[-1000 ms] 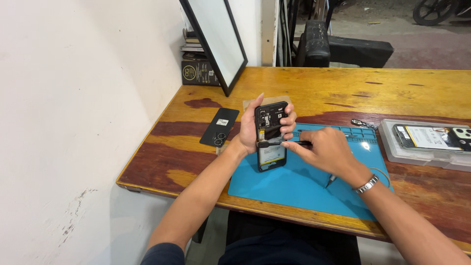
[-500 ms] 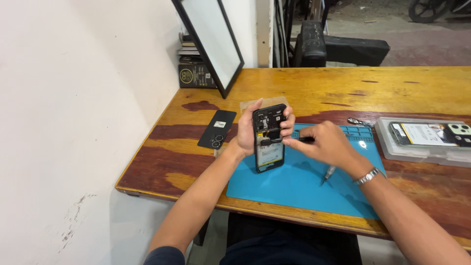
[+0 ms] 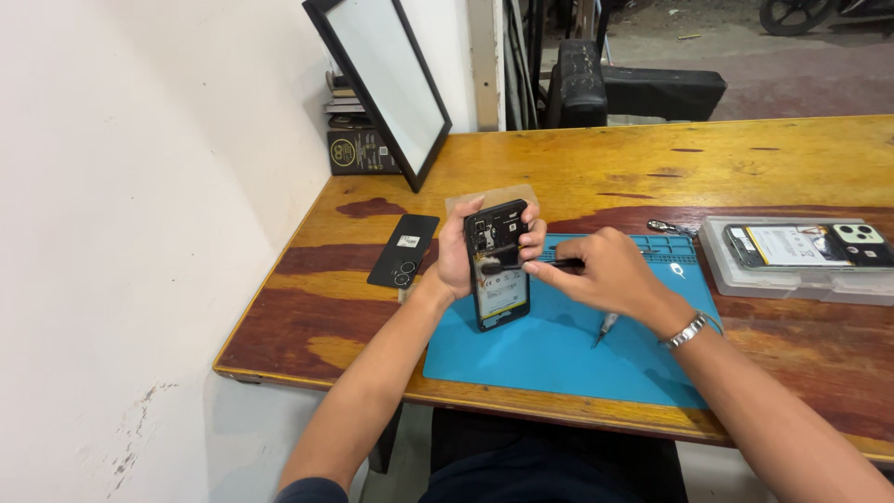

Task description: The person uses a screwdriver to remove screws from a disassembled smartphone, then uses a plastic pry tool to lift and disconnect internal components. The person reassembles the phone by aligning the back cover and securing it.

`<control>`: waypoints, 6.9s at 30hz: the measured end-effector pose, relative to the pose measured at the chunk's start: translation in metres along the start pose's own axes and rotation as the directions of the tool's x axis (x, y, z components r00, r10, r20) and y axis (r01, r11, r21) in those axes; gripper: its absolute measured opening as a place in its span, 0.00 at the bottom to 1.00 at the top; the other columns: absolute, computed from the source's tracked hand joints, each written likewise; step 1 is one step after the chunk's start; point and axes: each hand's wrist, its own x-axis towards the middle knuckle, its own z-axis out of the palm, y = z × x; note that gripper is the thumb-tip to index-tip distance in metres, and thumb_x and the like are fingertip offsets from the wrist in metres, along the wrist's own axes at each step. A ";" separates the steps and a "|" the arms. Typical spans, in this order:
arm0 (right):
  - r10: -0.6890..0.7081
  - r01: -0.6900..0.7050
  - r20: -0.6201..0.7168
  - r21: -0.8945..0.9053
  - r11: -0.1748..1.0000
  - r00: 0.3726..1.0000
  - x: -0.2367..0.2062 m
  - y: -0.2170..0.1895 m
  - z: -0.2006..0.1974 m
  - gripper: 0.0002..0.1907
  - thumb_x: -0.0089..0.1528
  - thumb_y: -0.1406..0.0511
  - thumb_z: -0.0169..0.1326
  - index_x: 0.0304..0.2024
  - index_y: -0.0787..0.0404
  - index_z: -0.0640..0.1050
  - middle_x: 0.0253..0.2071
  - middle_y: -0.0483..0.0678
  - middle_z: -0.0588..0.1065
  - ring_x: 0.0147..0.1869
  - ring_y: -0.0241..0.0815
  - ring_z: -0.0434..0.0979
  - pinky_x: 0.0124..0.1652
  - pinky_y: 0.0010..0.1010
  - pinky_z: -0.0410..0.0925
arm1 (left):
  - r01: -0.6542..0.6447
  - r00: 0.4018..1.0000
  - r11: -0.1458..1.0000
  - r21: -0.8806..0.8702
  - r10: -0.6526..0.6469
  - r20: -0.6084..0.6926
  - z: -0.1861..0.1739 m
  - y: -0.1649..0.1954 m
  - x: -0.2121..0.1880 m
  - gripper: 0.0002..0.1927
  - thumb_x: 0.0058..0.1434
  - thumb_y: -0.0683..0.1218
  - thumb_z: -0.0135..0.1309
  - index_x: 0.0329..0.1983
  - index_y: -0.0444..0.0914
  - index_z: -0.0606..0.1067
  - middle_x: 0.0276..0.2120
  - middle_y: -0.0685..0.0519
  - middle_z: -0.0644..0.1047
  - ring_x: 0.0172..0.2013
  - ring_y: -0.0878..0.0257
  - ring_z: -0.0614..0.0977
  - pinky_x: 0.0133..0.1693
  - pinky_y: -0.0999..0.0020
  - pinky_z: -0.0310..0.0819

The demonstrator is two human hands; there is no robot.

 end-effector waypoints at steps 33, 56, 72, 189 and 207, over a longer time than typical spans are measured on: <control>0.031 -0.030 0.089 -0.010 1.000 0.996 0.002 -0.008 -0.016 0.28 0.54 0.46 0.63 0.15 0.62 0.80 0.06 0.53 0.64 0.10 0.47 0.63 0.18 0.36 0.57 | 0.019 0.999 0.999 -0.035 -0.020 -0.025 -0.006 0.004 -0.003 0.28 0.64 0.68 0.38 0.46 0.39 0.64 0.40 0.48 0.67 0.40 0.58 0.71 0.45 0.61 0.68; 0.056 -0.045 0.161 -0.073 0.996 0.985 0.000 -0.008 -0.012 0.29 0.54 0.43 0.61 0.13 0.59 0.80 0.08 0.50 0.69 0.12 0.46 0.67 0.19 0.36 0.60 | 0.016 0.999 0.998 -0.053 -0.018 -0.036 -0.012 0.002 -0.003 0.31 0.63 0.71 0.38 0.46 0.40 0.64 0.39 0.48 0.67 0.39 0.58 0.71 0.45 0.59 0.69; 0.079 -0.067 0.181 -0.070 0.995 0.980 0.001 -0.009 -0.012 0.29 0.54 0.43 0.61 0.14 0.59 0.81 0.08 0.52 0.67 0.12 0.47 0.65 0.19 0.38 0.59 | 0.021 0.999 0.998 -0.058 -0.023 -0.033 -0.014 0.001 -0.003 0.31 0.63 0.71 0.37 0.46 0.40 0.64 0.39 0.48 0.67 0.39 0.58 0.71 0.45 0.58 0.69; 0.009 -0.009 -0.002 0.129 0.992 1.000 -0.006 -0.002 0.002 0.25 0.63 0.52 0.58 0.22 0.66 0.81 0.12 0.54 0.70 0.12 0.42 0.64 0.18 0.35 0.58 | 0.005 0.999 0.991 0.130 -0.001 -0.037 -0.005 0.001 -0.003 0.31 0.63 0.71 0.35 0.45 0.40 0.65 0.36 0.48 0.70 0.39 0.59 0.74 0.44 0.61 0.71; 0.102 -0.114 0.070 0.186 0.976 0.992 -0.001 -0.001 0.000 0.21 0.63 0.53 0.58 0.27 0.63 0.85 0.11 0.51 0.71 0.13 0.36 0.63 0.17 0.34 0.57 | 0.013 0.998 0.997 0.081 -0.008 -0.066 -0.010 -0.005 0.000 0.37 0.66 0.75 0.29 0.46 0.39 0.66 0.32 0.54 0.68 0.36 0.60 0.73 0.42 0.61 0.71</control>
